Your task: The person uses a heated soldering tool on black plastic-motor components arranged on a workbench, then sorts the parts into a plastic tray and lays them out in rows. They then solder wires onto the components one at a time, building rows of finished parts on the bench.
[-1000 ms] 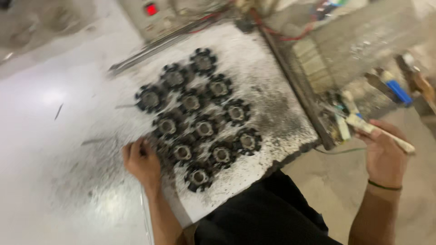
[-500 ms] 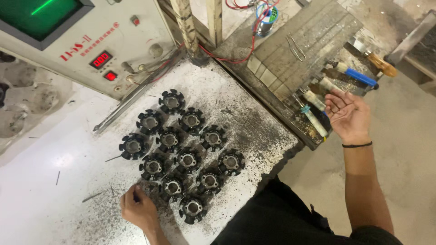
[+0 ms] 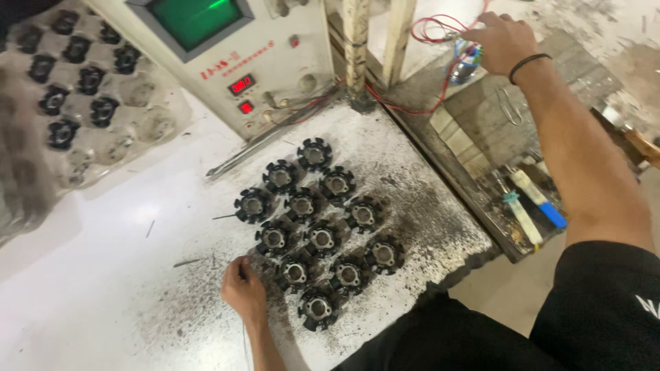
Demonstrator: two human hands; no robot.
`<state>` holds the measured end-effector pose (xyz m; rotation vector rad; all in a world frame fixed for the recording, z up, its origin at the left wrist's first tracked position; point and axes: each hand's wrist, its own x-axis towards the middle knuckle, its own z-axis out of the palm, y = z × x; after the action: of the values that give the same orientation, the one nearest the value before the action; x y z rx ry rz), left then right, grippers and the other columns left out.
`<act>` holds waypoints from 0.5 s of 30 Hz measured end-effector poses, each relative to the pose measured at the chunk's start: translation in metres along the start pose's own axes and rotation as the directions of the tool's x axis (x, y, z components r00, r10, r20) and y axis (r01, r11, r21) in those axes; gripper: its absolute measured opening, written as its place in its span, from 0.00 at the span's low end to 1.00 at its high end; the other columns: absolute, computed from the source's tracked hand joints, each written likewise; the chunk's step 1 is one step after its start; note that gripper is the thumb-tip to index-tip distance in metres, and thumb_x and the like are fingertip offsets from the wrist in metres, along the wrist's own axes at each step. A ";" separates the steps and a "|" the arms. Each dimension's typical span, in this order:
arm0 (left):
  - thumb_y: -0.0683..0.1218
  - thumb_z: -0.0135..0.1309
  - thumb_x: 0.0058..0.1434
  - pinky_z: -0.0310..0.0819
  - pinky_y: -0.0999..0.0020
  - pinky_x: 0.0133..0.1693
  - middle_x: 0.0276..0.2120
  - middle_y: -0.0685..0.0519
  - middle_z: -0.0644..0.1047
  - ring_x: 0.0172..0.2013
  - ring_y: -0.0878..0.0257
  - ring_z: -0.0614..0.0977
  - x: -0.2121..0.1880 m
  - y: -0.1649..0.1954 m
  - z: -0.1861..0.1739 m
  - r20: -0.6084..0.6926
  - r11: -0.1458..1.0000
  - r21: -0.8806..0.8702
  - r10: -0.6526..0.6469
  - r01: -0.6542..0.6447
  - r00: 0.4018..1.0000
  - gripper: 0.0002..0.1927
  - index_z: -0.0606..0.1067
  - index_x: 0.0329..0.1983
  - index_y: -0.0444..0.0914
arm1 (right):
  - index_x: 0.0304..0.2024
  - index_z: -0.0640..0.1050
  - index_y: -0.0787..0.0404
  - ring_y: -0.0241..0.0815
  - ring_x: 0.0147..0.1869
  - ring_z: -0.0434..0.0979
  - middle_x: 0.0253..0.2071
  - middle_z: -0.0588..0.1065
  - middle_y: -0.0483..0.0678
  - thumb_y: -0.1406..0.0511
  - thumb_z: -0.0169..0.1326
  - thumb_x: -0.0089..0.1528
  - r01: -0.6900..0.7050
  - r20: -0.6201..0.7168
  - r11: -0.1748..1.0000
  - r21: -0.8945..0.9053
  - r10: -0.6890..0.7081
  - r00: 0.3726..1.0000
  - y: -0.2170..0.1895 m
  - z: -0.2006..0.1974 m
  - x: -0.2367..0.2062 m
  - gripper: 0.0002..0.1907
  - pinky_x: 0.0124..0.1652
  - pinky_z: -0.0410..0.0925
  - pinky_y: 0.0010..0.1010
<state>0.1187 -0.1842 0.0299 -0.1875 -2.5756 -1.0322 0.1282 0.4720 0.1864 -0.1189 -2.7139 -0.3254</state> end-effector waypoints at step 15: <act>0.43 0.56 0.65 0.76 0.57 0.34 0.34 0.46 0.83 0.30 0.50 0.83 0.008 -0.009 -0.005 0.011 0.997 0.029 -0.073 0.073 0.997 0.06 0.81 0.39 0.36 | 0.41 0.76 0.66 0.57 0.41 0.79 0.41 0.77 0.57 0.67 0.49 0.66 -0.415 -0.242 0.902 0.118 0.432 0.869 0.001 -0.048 0.061 0.08 0.42 0.72 0.46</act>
<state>0.1103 -0.1947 0.0306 -0.0931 -2.6242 -1.0216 0.0911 0.4630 0.2541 -0.6021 -2.3475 -0.1132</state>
